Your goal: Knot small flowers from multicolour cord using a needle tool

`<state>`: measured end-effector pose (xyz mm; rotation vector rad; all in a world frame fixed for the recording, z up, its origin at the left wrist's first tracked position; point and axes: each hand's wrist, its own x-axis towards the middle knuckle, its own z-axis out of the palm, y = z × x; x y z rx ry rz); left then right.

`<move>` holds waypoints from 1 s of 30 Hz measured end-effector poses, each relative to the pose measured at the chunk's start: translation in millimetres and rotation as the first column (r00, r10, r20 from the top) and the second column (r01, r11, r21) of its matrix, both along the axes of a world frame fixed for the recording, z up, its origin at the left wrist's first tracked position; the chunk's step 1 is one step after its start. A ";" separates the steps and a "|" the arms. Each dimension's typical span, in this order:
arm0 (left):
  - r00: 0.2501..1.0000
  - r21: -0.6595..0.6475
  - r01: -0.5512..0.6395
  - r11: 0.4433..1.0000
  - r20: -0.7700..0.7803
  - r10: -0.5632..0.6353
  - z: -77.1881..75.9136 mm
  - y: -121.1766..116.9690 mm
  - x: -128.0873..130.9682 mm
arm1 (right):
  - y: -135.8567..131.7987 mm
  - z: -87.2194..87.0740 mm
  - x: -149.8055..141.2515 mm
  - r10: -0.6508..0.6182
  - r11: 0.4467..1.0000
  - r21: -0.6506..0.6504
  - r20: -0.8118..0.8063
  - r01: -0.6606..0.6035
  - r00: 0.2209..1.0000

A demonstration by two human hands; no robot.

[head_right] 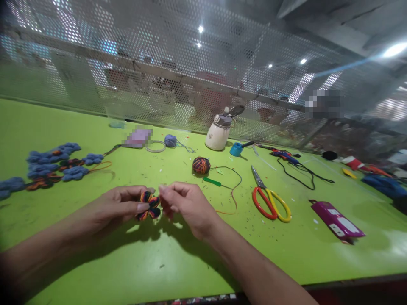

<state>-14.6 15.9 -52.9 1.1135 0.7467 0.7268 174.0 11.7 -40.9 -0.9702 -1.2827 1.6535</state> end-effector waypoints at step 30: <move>0.994 -0.147 0.065 0.987 0.096 -0.051 -1.1 -10.0 6.8 | -7.9 -14.0 -10.5 -0.253 0.806 0.590 0.429 -0.057 0.867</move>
